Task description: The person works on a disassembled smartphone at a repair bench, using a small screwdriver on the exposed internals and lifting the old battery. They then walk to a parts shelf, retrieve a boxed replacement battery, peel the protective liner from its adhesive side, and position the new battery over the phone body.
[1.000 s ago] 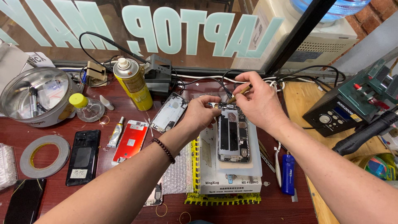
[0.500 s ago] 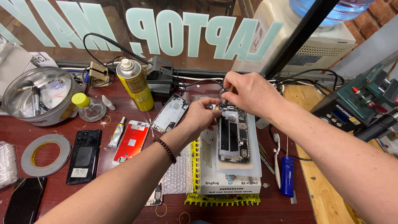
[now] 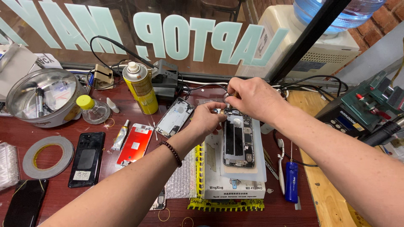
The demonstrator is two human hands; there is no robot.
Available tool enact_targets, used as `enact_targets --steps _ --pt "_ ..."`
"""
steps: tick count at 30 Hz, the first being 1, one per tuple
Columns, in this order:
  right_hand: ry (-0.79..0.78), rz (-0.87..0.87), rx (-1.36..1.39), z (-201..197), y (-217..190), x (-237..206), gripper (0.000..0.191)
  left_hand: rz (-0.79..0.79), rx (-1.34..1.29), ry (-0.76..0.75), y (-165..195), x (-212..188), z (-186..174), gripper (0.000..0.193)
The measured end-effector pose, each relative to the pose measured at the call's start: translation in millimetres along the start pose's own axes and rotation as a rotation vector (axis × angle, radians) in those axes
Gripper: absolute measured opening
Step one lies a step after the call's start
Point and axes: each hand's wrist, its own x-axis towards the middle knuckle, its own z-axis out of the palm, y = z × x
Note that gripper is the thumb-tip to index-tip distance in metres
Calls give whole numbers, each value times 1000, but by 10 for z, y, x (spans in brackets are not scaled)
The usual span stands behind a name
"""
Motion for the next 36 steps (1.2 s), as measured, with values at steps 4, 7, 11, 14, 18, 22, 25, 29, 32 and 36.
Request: enact_targets --steps 4,7,11,14,18,22,25,29,32,36 --pt "-6 -8 -17 -46 -44 5 35 -1 8 6 0 -9 -15 33" --pt "4 -54 70 -87 -72 6 26 -4 13 4 7 -18 -7 34" --pt "-53 129 -87 -83 -121 -29 29 4 4 4 7 -30 -7 32" --pt "-36 106 -30 -89 -125 -47 27 -2 6 8 -4 -43 -10 33" --pt "-20 109 -19 -103 -116 -76 23 14 11 12 -13 -54 -10 33" --pt "6 59 4 -94 -124 -86 21 20 7 5 -32 -59 -12 34" --pt "-15 115 -44 -43 -148 -116 21 25 6 9 -51 -56 3 34" --pt "-4 76 73 -9 -148 -115 23 17 -6 5 -51 -67 9 33" --pt "20 59 125 8 -140 -124 21 9 8 14 -23 -100 0 34" --pt "134 99 205 14 -98 -220 30 48 52 45 6 -237 13 36"
